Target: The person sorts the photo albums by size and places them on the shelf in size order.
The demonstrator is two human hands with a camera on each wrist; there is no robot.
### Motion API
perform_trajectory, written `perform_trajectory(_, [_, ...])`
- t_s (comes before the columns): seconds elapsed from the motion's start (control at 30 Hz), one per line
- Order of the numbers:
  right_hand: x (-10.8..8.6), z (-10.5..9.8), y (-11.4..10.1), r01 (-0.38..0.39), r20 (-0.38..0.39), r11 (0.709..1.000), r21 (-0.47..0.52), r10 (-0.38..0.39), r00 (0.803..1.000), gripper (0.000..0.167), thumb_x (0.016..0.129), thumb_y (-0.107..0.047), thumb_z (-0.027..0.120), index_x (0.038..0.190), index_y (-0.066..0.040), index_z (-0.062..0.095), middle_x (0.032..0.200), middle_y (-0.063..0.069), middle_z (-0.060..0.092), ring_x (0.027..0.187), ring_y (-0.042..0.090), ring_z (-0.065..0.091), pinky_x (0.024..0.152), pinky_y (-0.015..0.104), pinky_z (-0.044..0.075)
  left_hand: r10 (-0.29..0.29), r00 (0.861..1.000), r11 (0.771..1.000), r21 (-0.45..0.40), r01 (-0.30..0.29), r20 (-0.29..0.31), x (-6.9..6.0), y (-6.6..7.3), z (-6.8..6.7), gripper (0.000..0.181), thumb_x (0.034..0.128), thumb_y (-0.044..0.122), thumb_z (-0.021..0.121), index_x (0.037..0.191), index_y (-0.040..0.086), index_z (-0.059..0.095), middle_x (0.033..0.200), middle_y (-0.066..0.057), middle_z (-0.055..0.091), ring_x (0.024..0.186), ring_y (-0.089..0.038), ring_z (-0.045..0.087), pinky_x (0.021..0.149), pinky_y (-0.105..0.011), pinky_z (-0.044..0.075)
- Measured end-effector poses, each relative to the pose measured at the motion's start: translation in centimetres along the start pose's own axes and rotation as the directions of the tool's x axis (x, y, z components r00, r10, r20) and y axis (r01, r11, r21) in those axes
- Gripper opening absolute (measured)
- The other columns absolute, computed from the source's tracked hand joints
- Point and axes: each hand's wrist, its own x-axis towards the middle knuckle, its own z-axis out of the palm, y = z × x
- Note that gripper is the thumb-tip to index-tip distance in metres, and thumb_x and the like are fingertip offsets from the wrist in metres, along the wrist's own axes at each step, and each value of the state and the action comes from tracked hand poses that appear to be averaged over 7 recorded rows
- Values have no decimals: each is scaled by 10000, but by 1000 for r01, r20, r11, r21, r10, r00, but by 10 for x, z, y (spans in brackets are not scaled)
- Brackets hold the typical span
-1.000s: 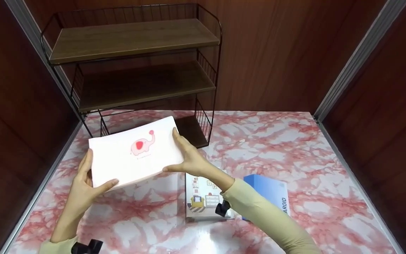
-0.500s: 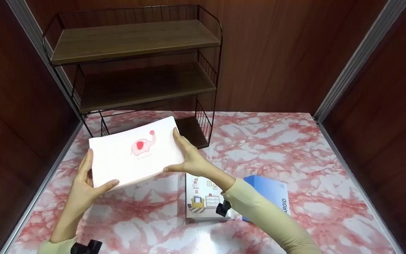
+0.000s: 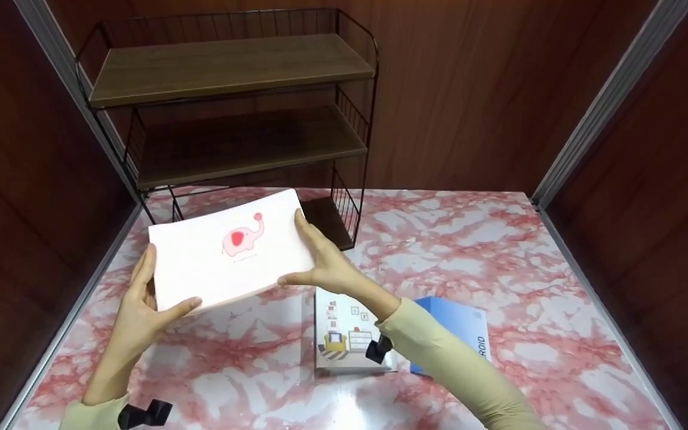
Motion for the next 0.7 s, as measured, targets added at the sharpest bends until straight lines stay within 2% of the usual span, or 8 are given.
perform_trajectory(0.17, [-1,-2,-1,22,1,1000,18,-22,1000,1121,660,-203,847,1484,-58,101,1550,102,117,1377,169,214,1082,266,299,5,1000,1000,13,-4,-8,-1,2,1,1080,683,-151,725,1492,103,57,1546,-126,-44,1284,-234,231,865,-61,410])
perform_trajectory(0.4, [0,-4,-4,38,5,999,0,-38,999,1106,676,-206,837,1483,-45,98,1551,104,107,1403,169,152,1124,293,222,6,1000,1000,-30,-6,4,-2,1,1,1074,693,-164,708,1493,109,46,1544,-121,-71,1271,-191,254,858,-80,430])
perform_trajectory(0.53, [1,-6,-6,52,5,998,-34,-52,999,1111,674,-224,838,1481,-37,99,1549,110,109,1412,171,126,1140,300,176,17,1000,999,-52,-17,6,0,3,1,1069,689,-180,700,1491,92,47,1542,-125,-71,1297,-220,221,880,-79,417])
perform_trajectory(0.7, [2,-9,-9,55,2,997,-48,-55,999,1115,674,-228,838,1482,-39,93,1550,108,109,1407,169,143,1135,297,191,28,1000,999,-44,-27,10,2,6,1,1067,688,-175,705,1489,75,45,1541,-140,-66,1309,-240,203,887,-77,411])
